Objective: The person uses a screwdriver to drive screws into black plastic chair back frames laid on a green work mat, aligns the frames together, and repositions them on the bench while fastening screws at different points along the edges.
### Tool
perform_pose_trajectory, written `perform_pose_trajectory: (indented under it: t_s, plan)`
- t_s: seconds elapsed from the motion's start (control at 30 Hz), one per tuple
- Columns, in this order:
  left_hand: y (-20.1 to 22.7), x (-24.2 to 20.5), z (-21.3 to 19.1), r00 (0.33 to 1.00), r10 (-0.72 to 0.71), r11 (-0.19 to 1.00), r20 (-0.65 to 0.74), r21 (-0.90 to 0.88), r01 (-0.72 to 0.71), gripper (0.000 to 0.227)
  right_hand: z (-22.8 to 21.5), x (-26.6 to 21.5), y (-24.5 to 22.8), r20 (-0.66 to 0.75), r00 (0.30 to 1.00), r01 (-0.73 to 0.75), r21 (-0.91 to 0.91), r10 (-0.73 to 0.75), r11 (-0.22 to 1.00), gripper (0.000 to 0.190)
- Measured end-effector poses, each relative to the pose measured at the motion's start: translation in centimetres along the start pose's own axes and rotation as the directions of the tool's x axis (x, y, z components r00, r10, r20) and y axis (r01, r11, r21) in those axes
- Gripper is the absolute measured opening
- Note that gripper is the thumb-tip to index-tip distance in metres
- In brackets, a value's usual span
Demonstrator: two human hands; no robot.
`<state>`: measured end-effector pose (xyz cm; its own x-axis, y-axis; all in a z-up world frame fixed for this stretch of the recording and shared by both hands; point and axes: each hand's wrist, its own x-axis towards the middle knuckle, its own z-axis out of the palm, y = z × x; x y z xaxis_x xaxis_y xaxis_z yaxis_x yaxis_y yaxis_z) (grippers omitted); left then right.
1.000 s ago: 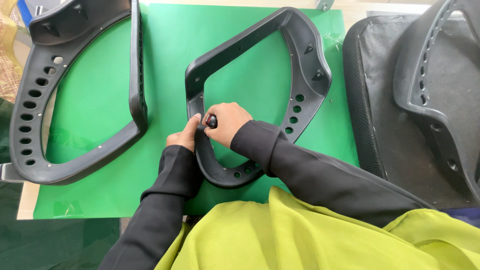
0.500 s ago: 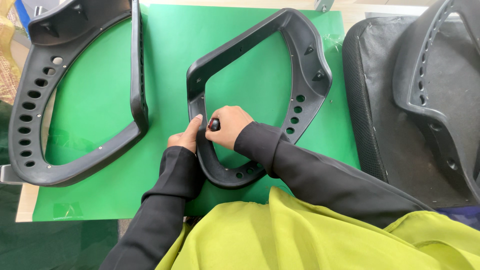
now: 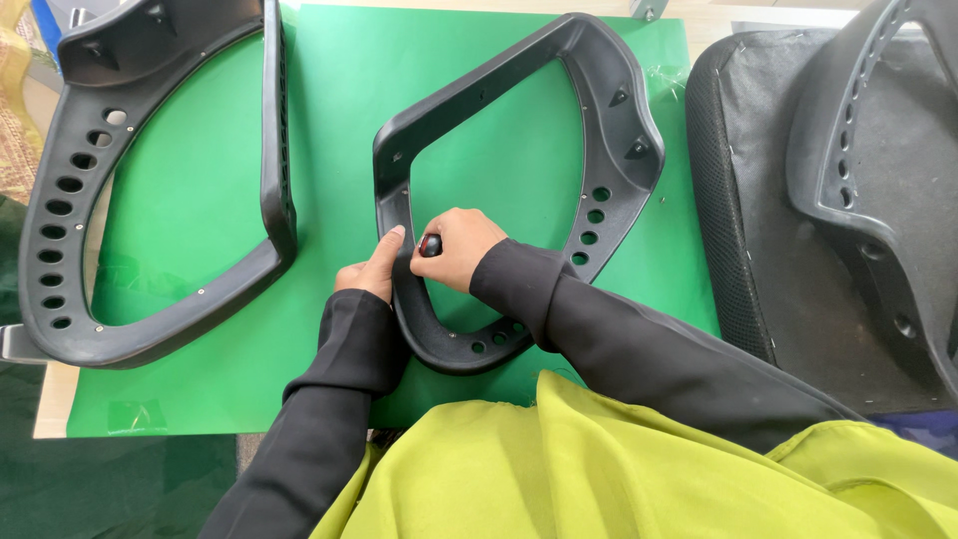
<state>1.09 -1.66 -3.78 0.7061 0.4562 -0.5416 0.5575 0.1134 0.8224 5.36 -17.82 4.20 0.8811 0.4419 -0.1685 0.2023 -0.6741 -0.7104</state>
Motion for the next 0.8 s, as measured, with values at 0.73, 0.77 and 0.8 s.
perform_pose_trajectory:
  t_s: [0.73,0.77,0.8]
  plan:
    - [5.3,-3.9,-2.4,0.939,0.332,0.229,0.087,0.959,-0.17,0.071,-10.5,-2.7,3.3,-0.454,0.89,0.139,0.185,-0.041,0.973,0.021]
    - [6.4,-5.0,-2.3,0.922,0.376,0.141,0.096,0.977,-0.159,0.065,-12.3,-3.1,4.4,-0.419,0.903,0.015,0.256,0.097,0.967,0.024]
    - [7.3,-6.0,-2.0,0.902,0.407,0.174,0.141,0.958,-0.228,0.06,-14.0,-3.3,5.3,-0.363,0.901,-0.066,0.425,0.236,0.903,0.027]
